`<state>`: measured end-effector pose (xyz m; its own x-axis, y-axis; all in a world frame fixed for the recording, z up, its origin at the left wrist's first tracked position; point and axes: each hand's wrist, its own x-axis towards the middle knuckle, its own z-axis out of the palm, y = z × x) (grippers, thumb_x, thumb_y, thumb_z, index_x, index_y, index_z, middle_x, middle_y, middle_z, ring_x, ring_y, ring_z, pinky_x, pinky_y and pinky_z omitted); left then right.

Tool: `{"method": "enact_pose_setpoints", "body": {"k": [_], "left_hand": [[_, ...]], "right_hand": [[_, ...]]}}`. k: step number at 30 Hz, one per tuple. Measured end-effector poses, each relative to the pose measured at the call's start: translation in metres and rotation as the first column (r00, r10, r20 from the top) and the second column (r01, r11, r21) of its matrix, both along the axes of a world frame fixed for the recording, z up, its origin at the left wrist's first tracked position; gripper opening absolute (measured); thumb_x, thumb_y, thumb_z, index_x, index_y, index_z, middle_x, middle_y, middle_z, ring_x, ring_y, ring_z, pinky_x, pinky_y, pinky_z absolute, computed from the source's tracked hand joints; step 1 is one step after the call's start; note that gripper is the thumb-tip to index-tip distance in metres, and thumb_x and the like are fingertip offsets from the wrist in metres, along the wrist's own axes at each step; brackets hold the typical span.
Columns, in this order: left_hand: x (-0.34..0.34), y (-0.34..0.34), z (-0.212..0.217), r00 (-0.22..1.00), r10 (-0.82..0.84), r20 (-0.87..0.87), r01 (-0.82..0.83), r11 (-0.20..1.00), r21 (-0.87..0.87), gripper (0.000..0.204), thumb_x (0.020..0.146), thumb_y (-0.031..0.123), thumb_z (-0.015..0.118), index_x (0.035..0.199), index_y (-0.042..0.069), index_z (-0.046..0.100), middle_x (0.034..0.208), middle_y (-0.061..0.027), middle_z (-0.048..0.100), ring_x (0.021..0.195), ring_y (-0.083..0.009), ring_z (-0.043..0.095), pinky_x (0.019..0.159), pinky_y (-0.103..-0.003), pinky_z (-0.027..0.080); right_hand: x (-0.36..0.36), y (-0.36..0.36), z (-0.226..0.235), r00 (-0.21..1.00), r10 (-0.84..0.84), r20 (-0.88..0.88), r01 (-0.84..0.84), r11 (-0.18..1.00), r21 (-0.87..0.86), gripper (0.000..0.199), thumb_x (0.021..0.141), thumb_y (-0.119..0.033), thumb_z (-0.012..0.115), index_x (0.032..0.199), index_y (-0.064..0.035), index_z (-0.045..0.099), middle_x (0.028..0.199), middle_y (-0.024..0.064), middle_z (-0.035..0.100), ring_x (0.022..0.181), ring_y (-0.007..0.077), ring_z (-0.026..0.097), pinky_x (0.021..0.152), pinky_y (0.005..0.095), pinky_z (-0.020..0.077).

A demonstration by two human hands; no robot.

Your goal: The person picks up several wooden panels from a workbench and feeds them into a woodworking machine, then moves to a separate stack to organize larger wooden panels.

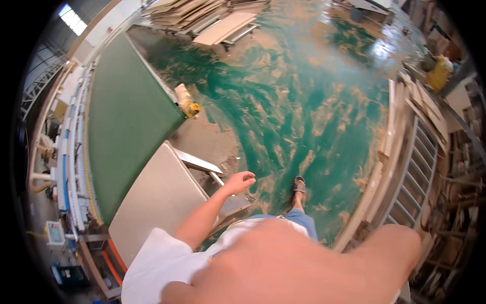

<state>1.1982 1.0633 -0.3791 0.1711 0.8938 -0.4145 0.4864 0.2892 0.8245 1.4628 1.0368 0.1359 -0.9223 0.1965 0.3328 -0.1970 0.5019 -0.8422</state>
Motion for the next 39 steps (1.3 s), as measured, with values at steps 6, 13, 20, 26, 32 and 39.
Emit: {"method": "enact_pose_setpoints", "body": {"k": [6, 13, 20, 26, 32, 39], "left_hand": [[-0.076, 0.008, -0.076, 0.864, 0.344, -0.367, -0.462, 0.831, -0.309, 0.027, 0.09, 0.03, 0.067, 0.099, 0.005, 0.074, 0.082, -0.0072, 0.071, 0.071, -0.018, 0.064, 0.065, -0.036, 0.051], [-0.101, -0.049, -0.112, 0.799, 0.521, -0.301, -0.601, 0.718, -0.352, 0.026, 0.094, 0.02, 0.055, 0.078, 0.007, 0.069, 0.074, -0.0057, 0.068, 0.065, -0.0225, 0.064, 0.062, -0.04, 0.049], [-0.1, 0.094, -0.159, 0.043, 0.969, 0.241, -0.283, 0.243, -0.928, 0.037, 0.094, 0.032, 0.061, 0.097, -0.004, 0.073, 0.088, -0.0189, 0.073, 0.079, -0.0275, 0.07, 0.069, -0.039, 0.054], [-0.168, 0.366, -0.099, 0.675, 0.653, -0.344, -0.736, 0.633, -0.241, 0.036, 0.085, 0.043, 0.071, 0.09, 0.009, 0.076, 0.085, -0.0155, 0.073, 0.081, -0.0304, 0.071, 0.078, -0.042, 0.053], [-0.297, 0.564, -0.097, 0.651, 0.657, -0.38, -0.752, 0.626, -0.205, 0.044, 0.081, 0.043, 0.075, 0.114, 0.014, 0.072, 0.092, -0.0135, 0.074, 0.086, -0.0302, 0.072, 0.083, -0.045, 0.054], [-0.437, 0.698, -0.092, 0.772, 0.384, -0.506, -0.626, 0.597, -0.501, 0.036, 0.083, 0.043, 0.072, 0.091, 0.008, 0.076, 0.085, -0.0121, 0.075, 0.085, -0.0235, 0.071, 0.081, -0.046, 0.053]], "right_hand": [[0.075, 0.174, 0.023, 0.95, -0.029, 0.31, -0.021, 0.987, 0.158, 0.027, 0.094, -0.019, 0.06, 0.073, -0.0027, 0.066, 0.06, 0.0083, 0.057, 0.052, 0.0238, 0.057, 0.048, 0.0349, 0.0435], [-0.052, 0.437, -0.131, 0.93, -0.194, 0.312, 0.266, 0.942, -0.205, 0.017, 0.094, -0.019, 0.068, 0.089, -0.0023, 0.069, 0.061, 0.0033, 0.058, 0.056, 0.01, 0.052, 0.051, 0.0299, 0.0414], [-0.178, 0.631, -0.392, 0.717, -0.439, 0.542, 0.529, 0.848, -0.012, 0.038, 0.095, -0.036, 0.064, 0.077, -0.0035, 0.071, 0.062, 0.0084, 0.063, 0.058, 0.0186, 0.06, 0.059, 0.0338, 0.0489], [-0.021, 0.724, -0.657, 0.014, -0.319, 0.948, 0.369, 0.882, 0.292, 0.052, 0.078, -0.055, 0.071, 0.11, -0.0137, 0.074, 0.11, 0.0134, 0.073, 0.106, 0.0313, 0.069, 0.093, 0.0443, 0.0527], [0.089, 0.754, -0.701, 0.084, -0.522, 0.849, 0.879, 0.44, 0.184, 0.037, 0.084, -0.043, 0.064, 0.104, -0.0131, 0.072, 0.097, 0.008, 0.072, 0.091, 0.0246, 0.068, 0.077, 0.0453, 0.0516], [-0.134, 0.967, -0.67, -0.14, -0.277, 0.951, 0.618, 0.726, 0.302, 0.044, 0.08, -0.042, 0.068, 0.113, -0.0124, 0.069, 0.106, 0.0102, 0.071, 0.097, 0.0261, 0.067, 0.081, 0.0436, 0.0518]]}}
